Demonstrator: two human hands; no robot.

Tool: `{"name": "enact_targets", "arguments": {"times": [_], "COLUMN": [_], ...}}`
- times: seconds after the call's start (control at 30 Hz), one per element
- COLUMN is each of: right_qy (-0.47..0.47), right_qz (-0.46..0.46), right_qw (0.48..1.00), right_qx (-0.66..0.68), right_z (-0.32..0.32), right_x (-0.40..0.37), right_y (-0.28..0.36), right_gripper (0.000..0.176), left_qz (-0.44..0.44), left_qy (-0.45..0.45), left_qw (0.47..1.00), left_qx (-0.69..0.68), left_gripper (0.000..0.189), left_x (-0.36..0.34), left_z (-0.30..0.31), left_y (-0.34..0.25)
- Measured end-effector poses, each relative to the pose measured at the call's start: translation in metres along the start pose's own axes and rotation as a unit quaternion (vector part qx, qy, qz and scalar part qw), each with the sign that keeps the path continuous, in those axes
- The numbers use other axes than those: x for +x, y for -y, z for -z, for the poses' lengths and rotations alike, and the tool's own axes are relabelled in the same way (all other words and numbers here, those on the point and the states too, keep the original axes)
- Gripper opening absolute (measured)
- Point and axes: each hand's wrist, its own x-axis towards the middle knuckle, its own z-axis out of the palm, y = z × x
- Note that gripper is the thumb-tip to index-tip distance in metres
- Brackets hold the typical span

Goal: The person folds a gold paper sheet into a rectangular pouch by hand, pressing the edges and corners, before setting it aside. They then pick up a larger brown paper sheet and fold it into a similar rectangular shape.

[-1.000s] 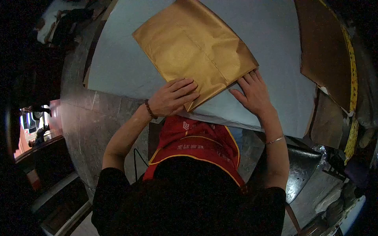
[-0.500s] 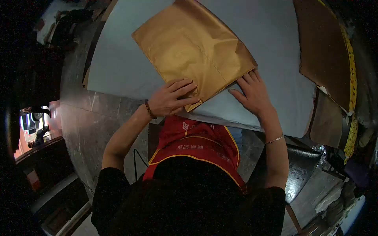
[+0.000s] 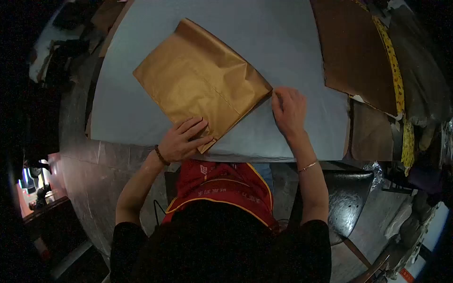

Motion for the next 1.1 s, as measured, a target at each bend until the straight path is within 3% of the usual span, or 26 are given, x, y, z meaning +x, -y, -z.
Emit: {"name": "enact_targets", "arguments": {"times": [0.07,0.13,0.17,0.23,0.27,0.63,0.73,0.77,0.83,0.87,0.97,1.1], "right_qy": [-0.056,-0.004,-0.004,0.089,0.151,0.179,0.204,0.204,0.092,0.063,0.089,0.097], "right_qz": [0.037,0.159,0.161,0.225,0.194,0.179,0.153,0.153,0.076,0.050,-0.035,-0.017], "right_qw": [0.998,0.987,0.987,0.964,0.963,0.960,0.966,0.966,0.985,0.991,0.994,0.993], "right_qx": [-0.014,0.012,0.012,-0.115,-0.113,-0.118,-0.041,-0.042,0.122,0.110,0.059,0.059], "right_z": [0.001,0.005,0.002,-0.006,-0.014,-0.024,-0.019,-0.018,-0.011,-0.010,-0.006,-0.006], "right_x": [0.014,0.027,0.027,0.024,0.024,0.021,0.023,0.023,0.025,0.025,0.022,0.022], "right_y": [0.011,0.026,0.031,0.038,0.034,0.028,0.026,0.023,0.012,0.002,-0.014,-0.022], "right_gripper": [0.022,0.032,0.032,0.044,0.052,0.056,0.053,0.053,0.052,0.057,0.057,0.053], "left_qz": [0.001,0.001,0.003,0.000,-0.003,-0.003,-0.001,-0.003,-0.001,0.003,0.003,-0.002], "left_qy": [-0.003,-0.005,-0.009,-0.007,-0.004,-0.027,-0.026,-0.030,-0.025,-0.018,-0.016,-0.012], "left_qw": [1.000,1.000,1.000,1.000,1.000,1.000,1.000,1.000,1.000,1.000,1.000,1.000], "left_qx": [0.002,0.007,0.010,0.010,0.008,0.006,-0.001,-0.002,-0.005,-0.007,0.001,-0.006], "left_gripper": [0.065,0.065,0.065,0.065,0.065,0.067,0.066,0.066,0.066,0.066,0.066,0.067], "left_x": [0.000,-0.001,-0.001,-0.001,0.000,-0.001,-0.003,-0.002,0.000,-0.001,0.000,-0.002], "left_z": [0.000,-0.001,-0.001,-0.001,-0.001,-0.003,-0.003,-0.003,-0.001,0.000,0.002,-0.002], "left_y": [-0.001,-0.001,-0.001,0.000,0.000,0.002,0.001,0.001,0.001,0.000,0.000,0.001]}}
